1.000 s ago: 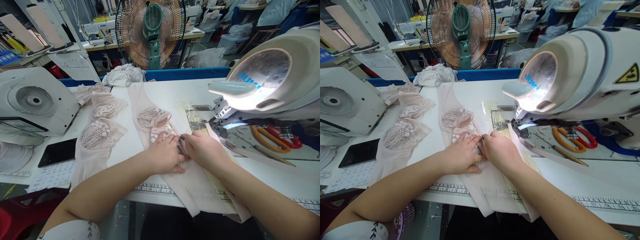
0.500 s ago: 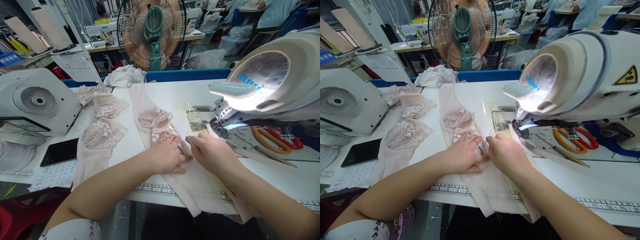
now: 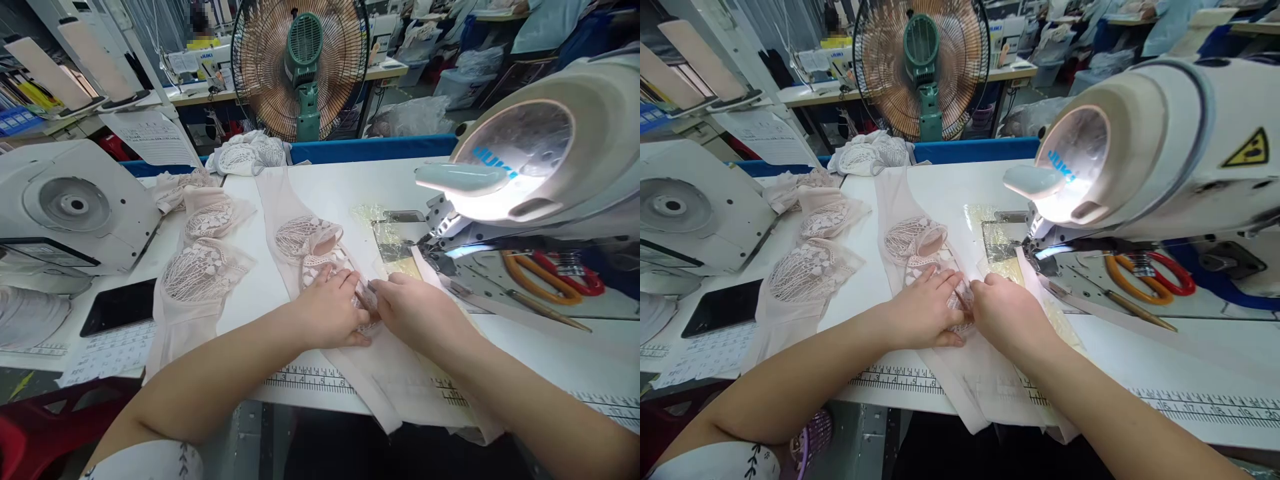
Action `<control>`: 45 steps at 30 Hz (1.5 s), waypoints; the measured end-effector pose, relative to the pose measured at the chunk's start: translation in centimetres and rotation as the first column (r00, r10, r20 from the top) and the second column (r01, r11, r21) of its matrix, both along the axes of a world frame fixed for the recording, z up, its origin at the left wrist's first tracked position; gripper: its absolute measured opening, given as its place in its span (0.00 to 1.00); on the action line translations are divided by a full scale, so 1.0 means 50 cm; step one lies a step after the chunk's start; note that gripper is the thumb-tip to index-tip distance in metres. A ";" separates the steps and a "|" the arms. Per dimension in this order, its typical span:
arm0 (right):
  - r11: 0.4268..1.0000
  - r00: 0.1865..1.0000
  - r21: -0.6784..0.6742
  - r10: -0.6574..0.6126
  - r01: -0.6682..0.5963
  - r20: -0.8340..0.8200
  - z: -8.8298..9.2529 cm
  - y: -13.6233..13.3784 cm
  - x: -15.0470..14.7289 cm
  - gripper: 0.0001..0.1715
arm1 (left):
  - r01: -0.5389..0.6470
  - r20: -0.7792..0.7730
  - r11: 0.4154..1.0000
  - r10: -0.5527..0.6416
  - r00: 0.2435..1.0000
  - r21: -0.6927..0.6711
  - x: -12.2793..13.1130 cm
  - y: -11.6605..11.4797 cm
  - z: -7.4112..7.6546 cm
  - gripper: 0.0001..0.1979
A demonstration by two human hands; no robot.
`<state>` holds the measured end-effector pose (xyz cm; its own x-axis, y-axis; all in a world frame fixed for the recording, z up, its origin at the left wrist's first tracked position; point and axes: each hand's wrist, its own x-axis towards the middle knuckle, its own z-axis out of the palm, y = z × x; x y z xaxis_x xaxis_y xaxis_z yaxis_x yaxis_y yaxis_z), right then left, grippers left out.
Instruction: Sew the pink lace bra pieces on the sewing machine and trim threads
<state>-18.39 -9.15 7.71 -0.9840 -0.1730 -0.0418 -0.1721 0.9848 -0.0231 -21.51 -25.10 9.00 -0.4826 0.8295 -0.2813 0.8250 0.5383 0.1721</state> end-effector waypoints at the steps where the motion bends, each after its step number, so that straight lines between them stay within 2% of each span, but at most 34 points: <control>1: 1.000 1.000 0.000 0.002 -0.002 0.004 0.003 0.005 0.009 0.10 | 0.002 -0.005 1.000 -0.002 1.000 0.000 0.001 0.000 0.000 0.23; 4: 0.996 0.993 -0.075 0.033 -0.041 -0.115 0.004 0.027 0.032 0.14 | 0.006 -0.019 1.000 -0.006 1.000 -0.011 0.002 -0.001 0.002 0.24; 7: 0.972 0.937 -0.176 0.087 -0.154 -0.339 -0.004 0.052 0.048 0.21 | 0.003 -0.027 1.000 -0.004 1.000 -0.027 0.004 -0.001 0.004 0.25; 9: 0.963 0.911 -0.183 0.111 -0.197 -0.397 -0.012 0.066 0.056 0.20 | 0.003 -0.029 0.999 -0.004 1.000 -0.034 0.004 -0.001 0.005 0.25; 15: 0.984 0.947 -0.086 0.121 -0.153 -0.298 -0.024 0.072 0.070 0.11 | 0.011 -0.056 1.000 -0.012 0.998 -0.025 0.005 -0.003 0.002 0.26; 20: 0.989 0.970 -0.025 0.140 -0.148 -0.197 -0.028 0.063 0.062 0.13 | 0.007 -0.068 1.000 -0.008 0.998 -0.005 0.004 -0.006 -0.001 0.26; 25: 0.985 0.940 0.011 0.165 -0.170 -0.298 -0.041 0.066 0.058 0.15 | -0.018 -0.033 1.000 0.017 0.999 -0.026 0.006 -0.003 0.003 0.26; 29: 0.995 0.921 -0.053 0.055 -0.081 -0.386 -0.046 0.071 0.054 0.16 | -0.038 -0.010 0.998 0.037 0.999 -0.058 0.011 0.001 0.010 0.27; 35: 0.978 0.953 -0.175 -0.155 0.111 -0.260 -0.042 0.075 0.045 0.14 | -0.077 0.001 0.991 0.077 0.997 -0.111 0.015 0.008 0.012 0.27; 39: 0.988 0.981 -0.138 -0.095 0.072 -0.170 -0.031 0.070 0.047 0.13 | -0.086 0.015 0.992 0.088 0.996 -0.092 0.015 0.009 0.009 0.27; 45: 0.997 0.981 -0.021 0.072 -0.077 -0.181 -0.024 0.058 0.037 0.13 | -0.114 0.034 0.988 0.117 0.992 -0.101 0.019 0.010 0.012 0.27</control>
